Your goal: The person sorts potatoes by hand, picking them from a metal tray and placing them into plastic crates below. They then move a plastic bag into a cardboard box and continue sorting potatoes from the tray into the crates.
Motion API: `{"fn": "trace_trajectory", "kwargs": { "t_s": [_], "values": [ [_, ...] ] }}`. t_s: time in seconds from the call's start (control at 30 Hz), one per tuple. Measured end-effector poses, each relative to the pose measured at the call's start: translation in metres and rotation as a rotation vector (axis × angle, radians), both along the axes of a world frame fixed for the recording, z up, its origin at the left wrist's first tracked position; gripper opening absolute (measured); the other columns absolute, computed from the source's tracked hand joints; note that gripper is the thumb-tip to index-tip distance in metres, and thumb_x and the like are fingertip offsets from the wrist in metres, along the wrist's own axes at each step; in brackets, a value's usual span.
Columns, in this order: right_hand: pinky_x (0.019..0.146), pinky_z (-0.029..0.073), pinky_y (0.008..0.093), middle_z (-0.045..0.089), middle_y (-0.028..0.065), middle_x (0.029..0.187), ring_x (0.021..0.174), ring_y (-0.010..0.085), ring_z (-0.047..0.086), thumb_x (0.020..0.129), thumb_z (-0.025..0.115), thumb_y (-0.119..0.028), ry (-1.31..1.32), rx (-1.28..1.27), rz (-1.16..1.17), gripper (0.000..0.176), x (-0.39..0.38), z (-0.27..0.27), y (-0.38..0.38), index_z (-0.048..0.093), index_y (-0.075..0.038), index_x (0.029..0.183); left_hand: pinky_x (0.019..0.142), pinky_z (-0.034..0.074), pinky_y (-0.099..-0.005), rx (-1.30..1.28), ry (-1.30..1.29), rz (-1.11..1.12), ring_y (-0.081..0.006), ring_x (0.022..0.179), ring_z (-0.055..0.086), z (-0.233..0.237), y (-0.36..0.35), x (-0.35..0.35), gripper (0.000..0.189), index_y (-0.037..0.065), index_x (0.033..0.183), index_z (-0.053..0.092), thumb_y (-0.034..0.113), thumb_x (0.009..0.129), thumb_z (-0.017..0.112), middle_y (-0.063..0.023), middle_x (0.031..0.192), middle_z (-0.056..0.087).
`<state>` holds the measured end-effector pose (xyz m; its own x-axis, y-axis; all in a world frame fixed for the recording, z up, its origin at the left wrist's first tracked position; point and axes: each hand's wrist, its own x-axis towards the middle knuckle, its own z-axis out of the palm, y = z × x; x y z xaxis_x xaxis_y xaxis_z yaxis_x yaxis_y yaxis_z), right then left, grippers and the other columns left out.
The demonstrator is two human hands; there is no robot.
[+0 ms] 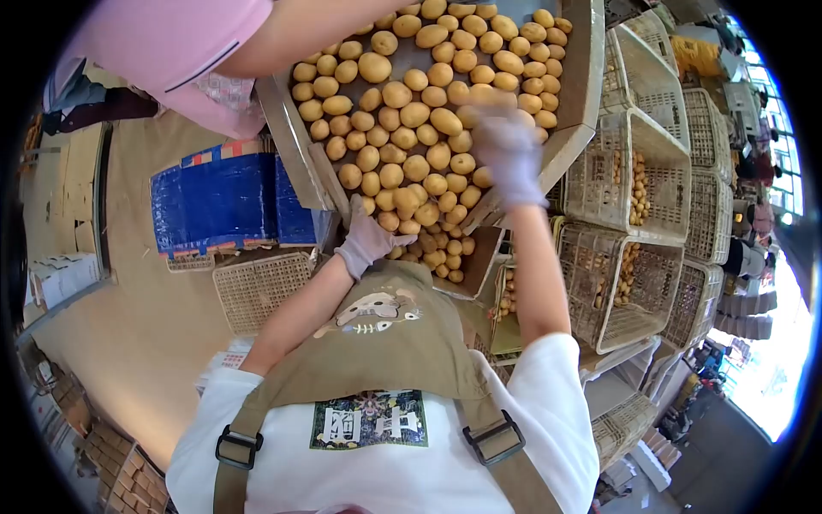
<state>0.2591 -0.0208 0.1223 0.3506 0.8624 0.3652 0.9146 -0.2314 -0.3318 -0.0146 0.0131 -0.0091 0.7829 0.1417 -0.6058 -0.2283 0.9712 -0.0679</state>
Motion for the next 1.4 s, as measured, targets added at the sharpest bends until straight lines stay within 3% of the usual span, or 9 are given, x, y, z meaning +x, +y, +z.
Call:
{"fn": "trace_trajectory", "kwargs": {
  "t_s": [0.07, 0.13, 0.37, 0.5, 0.63, 0.87, 1.07, 1.23, 1.4],
  "values": [
    [0.085, 0.056, 0.0388, 0.068, 0.0147, 0.106, 0.094, 0.0293, 0.067, 0.087, 0.064, -0.01, -0.292, 0.082, -0.57, 0.033, 0.056, 0.015, -0.064, 0.066, -0.006, 0.119, 0.111, 0.018, -0.0742, 0.005, -0.029, 0.01, -0.0372, 0.148, 0.026, 0.001, 0.001, 0.001, 0.088, 0.022, 0.158, 0.02, 0.078, 0.091, 0.024, -0.0071, 0.163, 0.024],
    [0.093, 0.053, 0.0405, 0.066, 0.0153, 0.115, 0.103, 0.033, 0.065, 0.088, 0.064, -0.013, -0.192, 0.089, -0.604, 0.032, 0.053, 0.025, -0.08, 0.065, -0.007, 0.119, 0.11, 0.019, -0.0743, 0.005, 0.047, 0.005, -0.038, 0.148, 0.026, 0.01, 0.001, 0.005, 0.088, 0.022, 0.158, 0.019, 0.079, 0.091, 0.025, -0.0071, 0.163, 0.023],
    [0.093, 0.051, 0.0424, 0.057, 0.0139, 0.133, 0.108, 0.0377, 0.064, 0.087, 0.063, -0.017, 0.14, -0.374, -0.212, 0.048, -0.052, -0.041, 0.029, 0.055, -0.016, 0.134, 0.107, 0.024, -0.0762, 0.016, 0.03, -0.009, -0.0399, 0.148, 0.024, -0.005, -0.001, 0.001, 0.088, 0.022, 0.158, 0.018, 0.079, 0.091, 0.025, -0.0081, 0.164, 0.021],
    [0.083, 0.055, 0.0392, 0.058, 0.0113, 0.132, 0.095, 0.0294, 0.068, 0.089, 0.061, -0.021, 0.424, -0.097, -0.232, 0.046, -0.028, -0.071, 0.031, 0.056, -0.011, 0.134, 0.106, 0.026, -0.0764, 0.044, 0.029, -0.009, -0.0403, 0.148, 0.023, 0.002, -0.001, 0.0, 0.088, 0.021, 0.158, 0.018, 0.078, 0.091, 0.025, -0.0085, 0.164, 0.02],
    [0.079, 0.06, 0.0392, 0.061, 0.0124, 0.119, 0.078, 0.0183, 0.066, 0.099, 0.052, -0.032, 1.959, 0.437, -0.08, 0.051, -0.045, -0.029, -0.026, 0.038, -0.015, 0.146, 0.105, 0.028, -0.0775, -0.002, -0.007, -0.007, -0.0403, 0.148, 0.023, -0.009, -0.001, -0.001, 0.087, 0.021, 0.158, 0.019, 0.078, 0.092, 0.024, -0.0091, 0.164, 0.02],
    [0.07, 0.046, 0.0369, 0.059, 0.0139, 0.114, 0.076, 0.0197, 0.052, 0.103, 0.041, -0.051, 2.424, 0.71, 0.151, 0.051, -0.078, -0.006, -0.073, 0.046, -0.014, 0.139, 0.108, 0.021, -0.0771, -0.032, -0.076, -0.052, -0.0386, 0.149, 0.02, -0.002, 0.005, -0.001, 0.089, 0.022, 0.157, 0.018, 0.079, 0.089, 0.031, -0.0072, 0.164, 0.019],
    [0.048, 0.036, 0.0223, 0.059, 0.0049, 0.085, 0.057, 0.0113, 0.045, 0.097, 0.05, -0.055, 1.841, 0.962, -0.302, 0.054, -0.04, 0.022, -0.229, 0.055, -0.01, 0.125, 0.11, 0.021, -0.0764, 0.123, -0.069, -0.083, -0.0407, 0.148, 0.022, 0.017, 0.003, 0.003, 0.077, 0.017, 0.155, 0.025, 0.063, 0.094, 0.03, -0.0103, 0.162, 0.025],
    [0.074, 0.051, 0.0318, 0.065, 0.0153, 0.104, 0.081, 0.022, 0.059, 0.099, 0.051, -0.034, 0.929, 1.696, -0.811, 0.04, 0.004, 0.07, -0.444, 0.06, 0.001, 0.118, 0.11, 0.019, -0.0767, 0.033, -0.009, -0.076, -0.0405, 0.149, 0.018, 0.003, 0.003, 0.002, 0.087, 0.017, 0.157, 0.021, 0.07, 0.09, 0.034, -0.0101, 0.164, 0.018],
    [0.085, 0.055, 0.0334, 0.065, 0.0138, 0.115, 0.094, 0.0209, 0.066, 0.097, 0.052, -0.014, 0.587, 0.656, -0.812, 0.025, -0.033, 0.061, -0.325, 0.064, 0.0, 0.114, 0.108, 0.015, -0.0786, 0.037, -0.081, -0.033, -0.037, 0.151, 0.014, 0.0, 0.003, 0.002, 0.083, 0.022, 0.157, 0.021, 0.072, 0.092, 0.031, -0.0063, 0.165, 0.018]
  ]
}}
